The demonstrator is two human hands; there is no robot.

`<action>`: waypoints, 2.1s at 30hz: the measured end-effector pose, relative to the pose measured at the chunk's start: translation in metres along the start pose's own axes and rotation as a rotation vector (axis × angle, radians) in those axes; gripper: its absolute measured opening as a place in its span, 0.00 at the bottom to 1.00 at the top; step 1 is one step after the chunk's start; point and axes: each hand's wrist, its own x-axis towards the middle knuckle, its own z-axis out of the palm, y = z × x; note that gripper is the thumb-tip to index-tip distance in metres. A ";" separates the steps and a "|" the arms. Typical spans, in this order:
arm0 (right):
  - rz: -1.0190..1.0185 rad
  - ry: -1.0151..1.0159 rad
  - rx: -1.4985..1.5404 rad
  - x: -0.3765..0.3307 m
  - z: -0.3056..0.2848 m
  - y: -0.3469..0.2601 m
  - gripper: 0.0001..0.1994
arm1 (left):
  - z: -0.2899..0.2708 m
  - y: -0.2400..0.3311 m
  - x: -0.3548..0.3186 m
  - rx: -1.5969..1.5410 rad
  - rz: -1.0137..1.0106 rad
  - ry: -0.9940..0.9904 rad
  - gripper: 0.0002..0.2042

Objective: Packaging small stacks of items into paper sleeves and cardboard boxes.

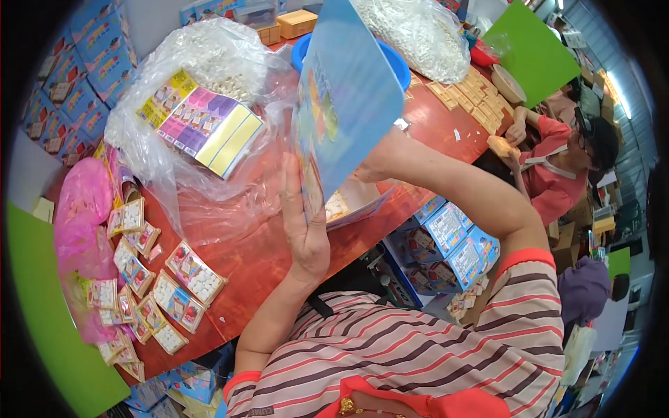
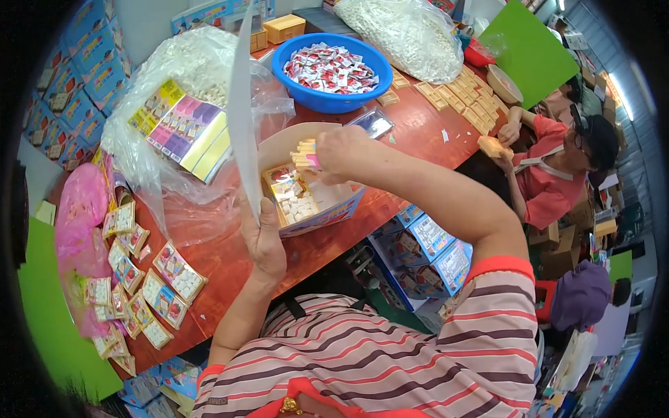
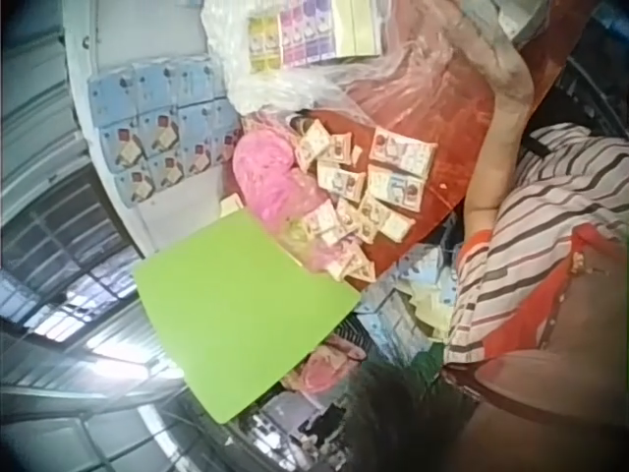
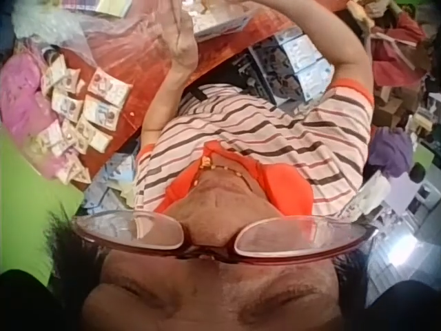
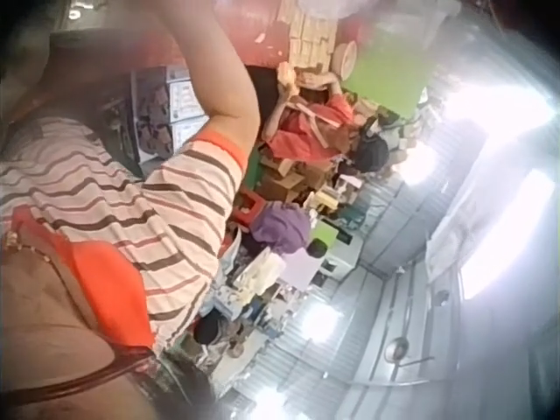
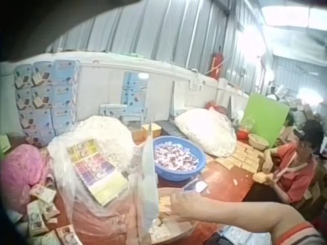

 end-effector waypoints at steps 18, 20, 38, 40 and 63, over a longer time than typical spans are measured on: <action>0.177 -0.355 0.219 0.043 0.013 -0.013 0.18 | 0.002 -0.016 -0.010 -0.491 -0.315 0.099 0.24; 0.179 -0.415 0.201 0.048 0.005 -0.016 0.19 | 0.001 -0.019 -0.008 -0.490 -0.331 0.102 0.23; 0.377 -0.603 1.455 0.035 0.070 0.020 0.09 | -0.005 -0.025 -0.016 -0.631 -0.311 0.095 0.21; 0.426 -0.621 1.620 0.031 0.068 0.022 0.12 | -0.006 -0.023 -0.019 -0.652 -0.349 0.126 0.20; 0.194 -0.534 0.877 0.043 0.057 0.042 0.32 | -0.015 -0.031 -0.024 -0.441 -0.379 0.180 0.19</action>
